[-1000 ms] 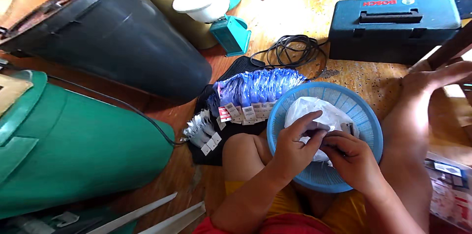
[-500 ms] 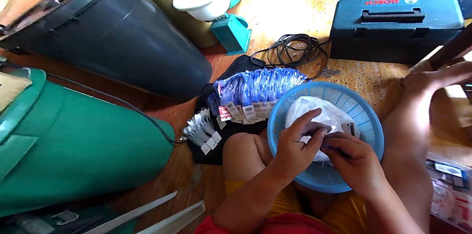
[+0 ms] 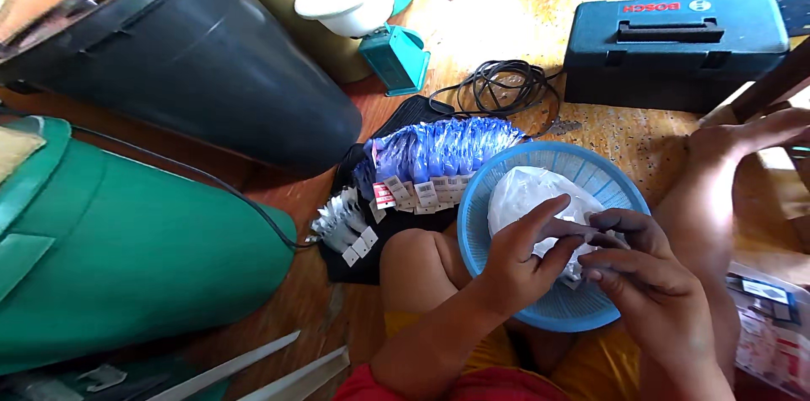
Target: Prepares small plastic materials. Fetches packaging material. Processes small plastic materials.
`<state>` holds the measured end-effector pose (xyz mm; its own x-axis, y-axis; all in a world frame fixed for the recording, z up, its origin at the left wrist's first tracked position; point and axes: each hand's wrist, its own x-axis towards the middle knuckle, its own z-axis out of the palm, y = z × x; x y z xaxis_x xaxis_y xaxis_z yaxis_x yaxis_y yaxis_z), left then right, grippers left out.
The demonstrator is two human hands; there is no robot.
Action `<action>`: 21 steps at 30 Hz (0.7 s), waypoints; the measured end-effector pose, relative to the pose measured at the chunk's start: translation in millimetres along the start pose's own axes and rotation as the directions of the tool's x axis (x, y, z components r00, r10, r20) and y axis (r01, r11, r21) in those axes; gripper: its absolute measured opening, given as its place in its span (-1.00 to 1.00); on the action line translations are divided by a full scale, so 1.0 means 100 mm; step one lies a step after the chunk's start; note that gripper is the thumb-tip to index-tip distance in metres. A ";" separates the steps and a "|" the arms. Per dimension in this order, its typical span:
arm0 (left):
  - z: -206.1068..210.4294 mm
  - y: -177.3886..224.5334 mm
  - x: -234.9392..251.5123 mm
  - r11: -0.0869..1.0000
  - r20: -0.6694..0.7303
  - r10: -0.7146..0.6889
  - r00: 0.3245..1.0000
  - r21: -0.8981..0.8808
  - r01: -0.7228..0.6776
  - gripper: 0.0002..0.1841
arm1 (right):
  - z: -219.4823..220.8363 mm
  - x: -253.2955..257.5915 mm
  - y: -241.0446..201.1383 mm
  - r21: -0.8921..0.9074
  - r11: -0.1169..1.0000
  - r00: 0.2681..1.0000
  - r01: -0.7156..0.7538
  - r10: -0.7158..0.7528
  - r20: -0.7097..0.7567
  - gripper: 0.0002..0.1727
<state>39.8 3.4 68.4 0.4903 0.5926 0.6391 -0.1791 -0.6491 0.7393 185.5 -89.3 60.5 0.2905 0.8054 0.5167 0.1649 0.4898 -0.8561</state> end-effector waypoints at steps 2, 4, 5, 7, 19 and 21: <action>0.01 -0.01 -0.01 1.000 0.022 -0.018 1.000 0.006 0.017 -0.61 | 0.00 0.02 0.01 0.022 1.000 1.000 -0.015 0.015 0.009 -0.88; 0.03 -0.03 -0.02 1.000 0.025 -0.026 0.999 0.004 0.026 -0.58 | 0.00 0.03 0.04 0.038 0.999 1.000 -0.015 0.015 -0.009 -0.88; 0.03 -0.04 -0.02 1.000 0.015 -0.031 0.999 -0.001 0.031 -0.58 | 0.01 0.03 0.06 0.042 0.999 1.000 -0.012 0.013 -0.023 -0.88; 0.03 -0.06 -0.01 0.999 -0.031 -0.049 0.998 0.005 0.049 -0.60 | 0.00 0.03 0.10 0.022 0.999 0.999 -0.025 0.026 -0.041 -0.90; -0.03 -0.14 0.02 0.988 -0.092 -0.117 0.989 0.094 0.126 -0.56 | -0.01 0.00 0.28 -0.327 0.940 0.977 -0.100 0.154 0.145 -0.87; -0.03 -0.15 0.01 0.986 -0.097 -0.129 0.987 0.090 0.137 -0.56 | 0.00 0.00 0.28 -0.302 0.947 0.976 -0.105 0.157 0.151 -0.87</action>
<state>40.9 15.4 58.6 0.4245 0.7146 0.5561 -0.0325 -0.6017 0.7980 190.1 -74.8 36.4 0.1666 0.9133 0.3716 0.4105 0.2784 -0.8683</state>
